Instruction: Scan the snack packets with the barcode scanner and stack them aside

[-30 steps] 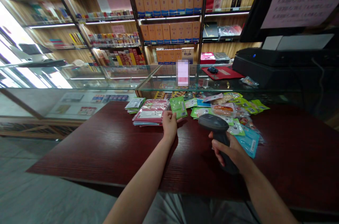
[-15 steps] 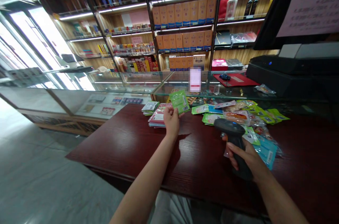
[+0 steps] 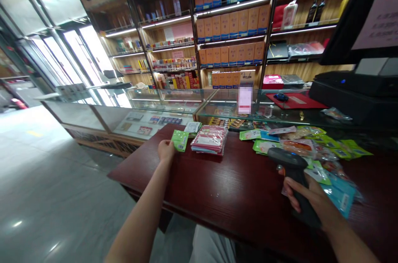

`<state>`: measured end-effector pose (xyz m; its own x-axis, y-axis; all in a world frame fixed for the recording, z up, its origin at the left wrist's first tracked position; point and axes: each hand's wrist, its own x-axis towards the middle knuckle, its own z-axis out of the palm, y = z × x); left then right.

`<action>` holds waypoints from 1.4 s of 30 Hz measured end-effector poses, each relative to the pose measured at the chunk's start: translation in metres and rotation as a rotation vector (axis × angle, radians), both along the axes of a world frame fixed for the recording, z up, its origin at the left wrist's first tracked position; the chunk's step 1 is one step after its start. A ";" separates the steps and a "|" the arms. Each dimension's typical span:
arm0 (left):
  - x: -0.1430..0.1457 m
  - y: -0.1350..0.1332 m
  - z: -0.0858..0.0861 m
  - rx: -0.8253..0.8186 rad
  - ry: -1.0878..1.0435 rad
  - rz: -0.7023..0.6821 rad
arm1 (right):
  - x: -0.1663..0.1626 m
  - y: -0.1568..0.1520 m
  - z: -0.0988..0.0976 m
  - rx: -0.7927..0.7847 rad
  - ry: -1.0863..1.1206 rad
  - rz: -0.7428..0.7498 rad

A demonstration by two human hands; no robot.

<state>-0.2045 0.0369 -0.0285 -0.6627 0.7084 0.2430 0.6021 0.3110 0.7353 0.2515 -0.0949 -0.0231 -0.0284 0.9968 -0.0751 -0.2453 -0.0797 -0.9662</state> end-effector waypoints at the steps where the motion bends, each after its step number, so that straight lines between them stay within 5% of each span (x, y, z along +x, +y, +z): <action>1: 0.000 -0.001 -0.002 -0.069 0.023 -0.002 | 0.000 0.000 0.000 0.001 -0.006 -0.005; 7: 0.020 -0.002 -0.001 -0.297 0.174 0.062 | 0.001 0.002 -0.007 0.002 0.005 -0.015; 19: 0.022 -0.005 0.001 -0.342 0.300 0.061 | 0.004 0.006 -0.013 -0.032 -0.022 -0.005; 29: -0.002 0.041 0.000 -0.329 0.225 0.058 | 0.002 0.010 -0.022 -0.032 -0.037 -0.043; 33: -0.019 0.052 -0.005 -0.155 0.098 0.002 | 0.003 0.011 -0.026 -0.035 -0.024 -0.052; 38: -0.042 0.057 -0.001 0.231 -0.453 -0.224 | 0.001 0.012 -0.026 -0.044 -0.011 -0.042; 42: -0.042 0.067 0.011 0.341 -0.668 -0.283 | -0.001 0.012 -0.026 -0.051 -0.033 -0.052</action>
